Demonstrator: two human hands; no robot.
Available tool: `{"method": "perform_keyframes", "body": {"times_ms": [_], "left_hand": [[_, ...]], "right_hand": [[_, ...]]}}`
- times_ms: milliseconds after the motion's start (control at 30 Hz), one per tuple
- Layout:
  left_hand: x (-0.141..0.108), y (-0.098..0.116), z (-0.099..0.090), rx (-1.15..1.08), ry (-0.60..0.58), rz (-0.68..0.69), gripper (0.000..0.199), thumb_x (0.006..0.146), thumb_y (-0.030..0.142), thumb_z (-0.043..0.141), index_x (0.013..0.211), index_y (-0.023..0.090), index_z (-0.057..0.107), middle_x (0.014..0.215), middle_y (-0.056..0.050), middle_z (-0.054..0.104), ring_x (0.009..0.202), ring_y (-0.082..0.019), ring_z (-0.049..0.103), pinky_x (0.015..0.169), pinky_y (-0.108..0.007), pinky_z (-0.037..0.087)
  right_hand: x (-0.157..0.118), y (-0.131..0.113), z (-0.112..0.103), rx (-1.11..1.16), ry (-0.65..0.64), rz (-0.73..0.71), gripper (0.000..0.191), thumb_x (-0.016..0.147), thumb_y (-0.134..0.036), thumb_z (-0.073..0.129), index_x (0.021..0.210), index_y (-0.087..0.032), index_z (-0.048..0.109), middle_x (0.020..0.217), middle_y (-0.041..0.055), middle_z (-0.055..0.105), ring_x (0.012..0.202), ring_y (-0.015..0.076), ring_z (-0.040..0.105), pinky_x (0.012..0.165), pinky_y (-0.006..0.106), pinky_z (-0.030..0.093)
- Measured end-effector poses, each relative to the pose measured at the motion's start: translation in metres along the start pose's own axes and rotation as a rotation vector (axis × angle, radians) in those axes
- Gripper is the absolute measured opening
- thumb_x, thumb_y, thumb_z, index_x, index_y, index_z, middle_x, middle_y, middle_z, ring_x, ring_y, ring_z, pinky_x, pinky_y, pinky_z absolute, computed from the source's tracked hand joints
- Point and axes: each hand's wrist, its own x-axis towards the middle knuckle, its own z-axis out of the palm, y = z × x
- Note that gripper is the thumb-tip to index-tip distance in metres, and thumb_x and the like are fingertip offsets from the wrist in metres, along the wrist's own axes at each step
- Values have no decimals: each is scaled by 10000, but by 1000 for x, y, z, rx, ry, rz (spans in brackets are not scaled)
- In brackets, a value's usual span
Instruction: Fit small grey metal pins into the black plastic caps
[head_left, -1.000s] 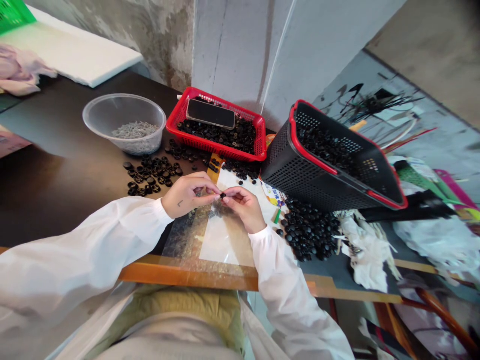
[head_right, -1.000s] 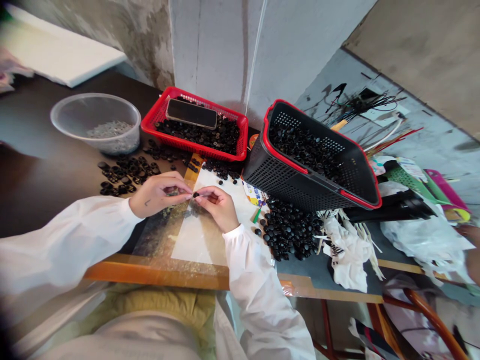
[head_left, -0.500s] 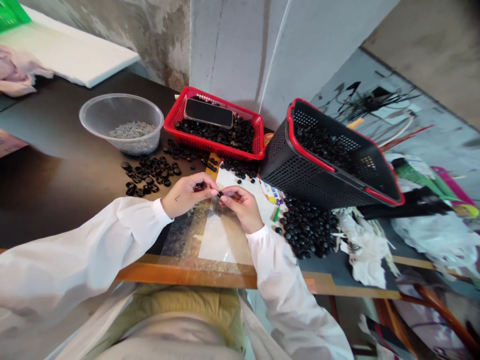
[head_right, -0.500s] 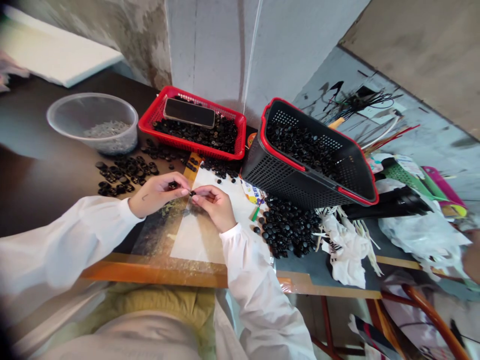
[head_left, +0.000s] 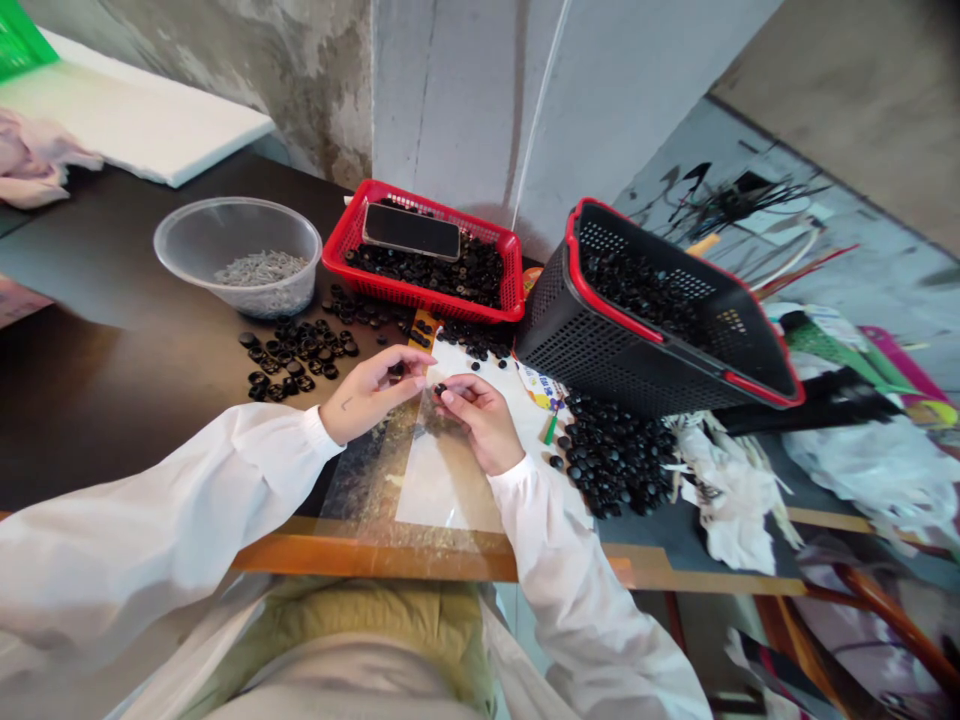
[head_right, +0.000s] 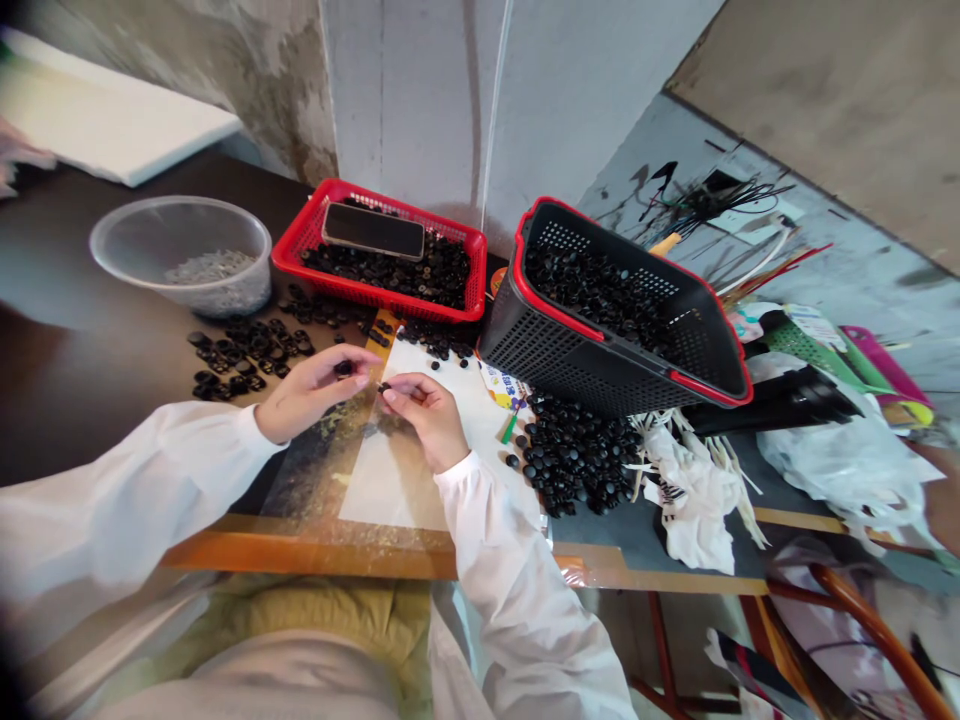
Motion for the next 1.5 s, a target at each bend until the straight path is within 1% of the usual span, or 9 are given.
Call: {"method": "perform_keyframes", "body": {"times_ms": [133, 267, 400, 467, 633, 733, 833, 1167, 1500], "left_hand": [[2, -7, 1, -240, -66, -39, 317, 934, 272, 578, 1233, 168, 565, 974, -67, 606, 715, -120, 555, 550, -214, 457], [1, -10, -3, -95, -104, 2, 289, 996, 339, 501, 1241, 198, 437, 1035, -90, 635, 789, -156, 611, 538, -219, 463], [-3, -7, -11, 256, -81, 14, 219, 1005, 378, 494, 1081, 183, 559, 827, -22, 588, 707, -131, 532, 598, -233, 416], [-4, -4, -12, 292, -81, -1, 249, 998, 391, 506, 1100, 185, 599, 795, -10, 554, 685, -128, 501, 608, -241, 400], [-4, -4, -6, 29, -65, -42, 327, 993, 389, 516, 1273, 220, 513, 841, -2, 545, 652, -113, 476, 609, -237, 416], [-5, -5, -2, -68, -19, -37, 325, 940, 357, 624, 1196, 231, 468, 874, 2, 586, 632, -100, 500, 589, -222, 423], [-6, -5, -1, -39, -14, -25, 259, 908, 336, 674, 1065, 204, 516, 913, -27, 623, 711, -117, 553, 629, -226, 455], [-7, 1, 0, -81, -68, -73, 250, 910, 353, 674, 1063, 174, 589, 884, -55, 696, 736, -145, 649, 669, -250, 520], [-8, -1, 2, -88, -130, -22, 196, 916, 322, 669, 1028, 173, 608, 904, -43, 703, 719, -126, 671, 690, -239, 551]], "right_hand": [[-1, -2, 0, 94, 65, 40, 319, 606, -305, 910, 842, -226, 710, 826, -31, 702, 811, 124, 708, 753, 229, 592], [-3, -4, 2, 80, 97, -46, 268, 629, -287, 895, 826, -227, 725, 850, -30, 695, 782, 104, 672, 764, 233, 592], [-5, -4, 5, 39, 71, -126, 256, 650, -324, 883, 832, -231, 728, 864, -19, 695, 776, 115, 653, 760, 263, 596], [-6, -4, 5, 26, 60, -137, 252, 661, -329, 876, 838, -234, 723, 860, -18, 692, 764, 118, 649, 754, 269, 592], [-8, -3, 4, -34, 21, -157, 221, 710, -313, 841, 877, -235, 719, 791, -23, 672, 737, 121, 639, 760, 268, 573], [-8, -4, 5, -126, 35, -235, 238, 716, -300, 833, 911, -232, 716, 878, -1, 702, 812, 137, 652, 812, 282, 567], [-10, -5, 6, -195, 66, -322, 238, 728, -284, 822, 933, -234, 713, 960, 18, 719, 874, 150, 664, 865, 297, 561], [-20, -14, 6, -419, 105, -535, 114, 831, -273, 746, 944, -260, 751, 1026, 42, 684, 943, 165, 682, 822, 282, 614], [-19, -14, 7, -574, 28, -605, 108, 853, -278, 736, 953, -287, 775, 990, 41, 725, 922, 182, 695, 824, 305, 611]]}}
